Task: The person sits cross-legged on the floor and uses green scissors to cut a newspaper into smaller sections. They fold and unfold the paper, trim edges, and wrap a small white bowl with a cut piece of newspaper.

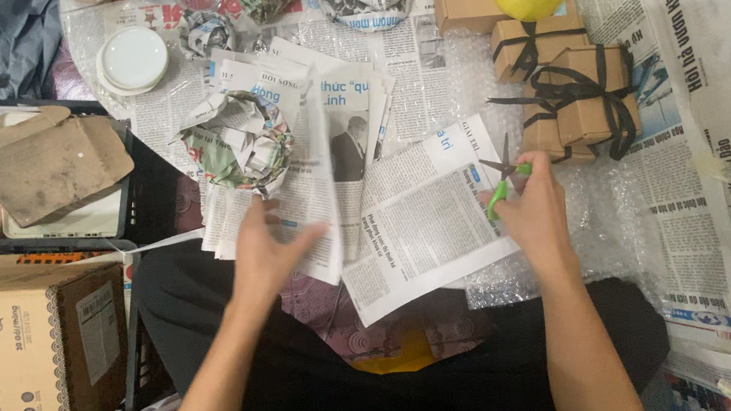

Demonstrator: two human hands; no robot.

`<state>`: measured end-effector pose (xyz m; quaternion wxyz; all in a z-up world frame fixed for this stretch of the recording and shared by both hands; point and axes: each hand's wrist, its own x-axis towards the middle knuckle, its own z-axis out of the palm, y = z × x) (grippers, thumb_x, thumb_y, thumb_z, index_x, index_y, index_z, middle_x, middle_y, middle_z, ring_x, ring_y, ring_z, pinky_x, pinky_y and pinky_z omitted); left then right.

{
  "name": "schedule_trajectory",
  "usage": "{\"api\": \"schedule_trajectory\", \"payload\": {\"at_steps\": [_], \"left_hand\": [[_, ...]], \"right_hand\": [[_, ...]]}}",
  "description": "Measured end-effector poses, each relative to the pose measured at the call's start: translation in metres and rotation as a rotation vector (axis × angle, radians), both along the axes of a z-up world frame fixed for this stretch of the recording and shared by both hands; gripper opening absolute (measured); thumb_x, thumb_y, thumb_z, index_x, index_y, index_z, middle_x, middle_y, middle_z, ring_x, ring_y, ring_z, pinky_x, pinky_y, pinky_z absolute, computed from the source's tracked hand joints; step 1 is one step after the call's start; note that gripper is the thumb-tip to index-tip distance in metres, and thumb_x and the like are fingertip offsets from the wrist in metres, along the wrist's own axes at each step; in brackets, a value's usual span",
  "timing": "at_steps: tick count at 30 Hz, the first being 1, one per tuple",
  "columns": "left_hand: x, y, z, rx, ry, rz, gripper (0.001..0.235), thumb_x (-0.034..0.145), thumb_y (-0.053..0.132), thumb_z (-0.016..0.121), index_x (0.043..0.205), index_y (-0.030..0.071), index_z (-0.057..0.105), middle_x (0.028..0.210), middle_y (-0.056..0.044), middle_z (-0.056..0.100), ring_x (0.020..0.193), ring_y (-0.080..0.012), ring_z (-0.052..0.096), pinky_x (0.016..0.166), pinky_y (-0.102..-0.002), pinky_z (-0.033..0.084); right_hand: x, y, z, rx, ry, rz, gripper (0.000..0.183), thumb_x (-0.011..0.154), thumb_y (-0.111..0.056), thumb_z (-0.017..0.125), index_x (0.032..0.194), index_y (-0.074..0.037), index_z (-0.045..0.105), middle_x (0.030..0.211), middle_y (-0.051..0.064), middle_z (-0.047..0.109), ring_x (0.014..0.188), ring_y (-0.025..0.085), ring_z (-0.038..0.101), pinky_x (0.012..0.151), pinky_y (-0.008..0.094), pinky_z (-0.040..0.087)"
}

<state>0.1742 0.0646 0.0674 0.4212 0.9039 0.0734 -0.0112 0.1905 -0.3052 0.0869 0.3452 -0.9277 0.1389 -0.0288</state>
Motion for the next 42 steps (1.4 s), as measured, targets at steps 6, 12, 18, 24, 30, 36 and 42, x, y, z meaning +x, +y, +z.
{"api": "schedule_trajectory", "payload": {"at_steps": [6,12,18,24,30,36,42], "left_hand": [[-0.007,-0.038,0.017,0.437,-0.023,-0.179,0.068,0.071,0.042,0.090,0.116,-0.004,0.068,0.109,-0.028,0.065,0.100,-0.0382,0.062,0.090,-0.051,0.050],[-0.004,-0.086,0.021,0.108,-0.245,-0.575,0.054,0.076,0.030,0.085,0.119,0.000,0.070,0.116,-0.021,0.067,0.108,-0.0351,0.063,0.094,-0.047,0.054],[-0.035,-0.137,0.013,0.164,-0.460,-0.805,0.065,0.067,0.035,0.089,0.120,0.004,0.070,0.134,-0.022,0.061,0.126,-0.0373,0.058,0.105,-0.054,0.046],[-0.046,-0.143,0.001,0.228,-0.381,-0.803,0.068,0.066,0.032,0.086,0.121,-0.005,0.068,0.135,-0.028,0.055,0.123,-0.0403,0.055,0.100,-0.060,0.042],[-0.054,-0.136,-0.006,0.201,-0.481,-0.747,0.022,0.089,0.007,0.071,0.109,-0.002,0.072,0.133,-0.022,0.066,0.124,-0.0313,0.063,0.105,-0.049,0.050],[-0.048,-0.134,-0.004,0.171,-0.586,-0.717,0.030,0.090,0.016,0.074,0.112,-0.005,0.072,0.126,-0.022,0.068,0.116,-0.0308,0.065,0.100,-0.049,0.051],[-0.046,-0.142,0.003,0.098,-0.603,-0.603,0.025,0.090,0.003,0.070,0.113,-0.003,0.075,0.119,-0.019,0.075,0.108,-0.0281,0.072,0.095,-0.042,0.058]], "right_hand": [[-0.004,-0.017,0.003,0.139,-0.069,0.022,0.054,0.078,-0.010,0.089,0.119,0.001,0.057,0.092,0.013,0.073,0.078,0.020,0.071,0.061,0.031,0.056],[-0.010,-0.025,0.019,0.341,-0.118,-0.023,0.040,0.084,-0.007,0.086,0.113,0.001,0.060,0.095,0.011,0.078,0.083,0.014,0.074,0.065,0.027,0.059],[-0.008,-0.025,0.017,0.440,-0.156,-0.062,0.035,0.085,-0.004,0.085,0.105,0.001,0.057,0.092,0.010,0.076,0.078,0.013,0.072,0.061,0.026,0.058],[-0.004,-0.024,0.017,0.555,-0.131,-0.173,0.034,0.083,-0.001,0.083,0.105,-0.002,0.058,0.091,0.012,0.075,0.070,0.012,0.068,0.053,0.024,0.051],[-0.002,-0.029,0.018,0.665,-0.172,-0.196,0.035,0.084,0.003,0.081,0.106,-0.003,0.054,0.093,0.013,0.074,0.074,0.015,0.071,0.055,0.028,0.057],[-0.001,-0.032,0.015,0.772,-0.206,-0.213,0.042,0.080,0.010,0.078,0.109,-0.005,0.051,0.103,0.015,0.072,0.084,0.019,0.073,0.060,0.032,0.062],[0.000,-0.029,0.021,0.782,-0.245,-0.207,0.040,0.084,0.006,0.078,0.112,-0.005,0.051,0.107,0.016,0.072,0.087,0.019,0.073,0.064,0.032,0.063]]}}
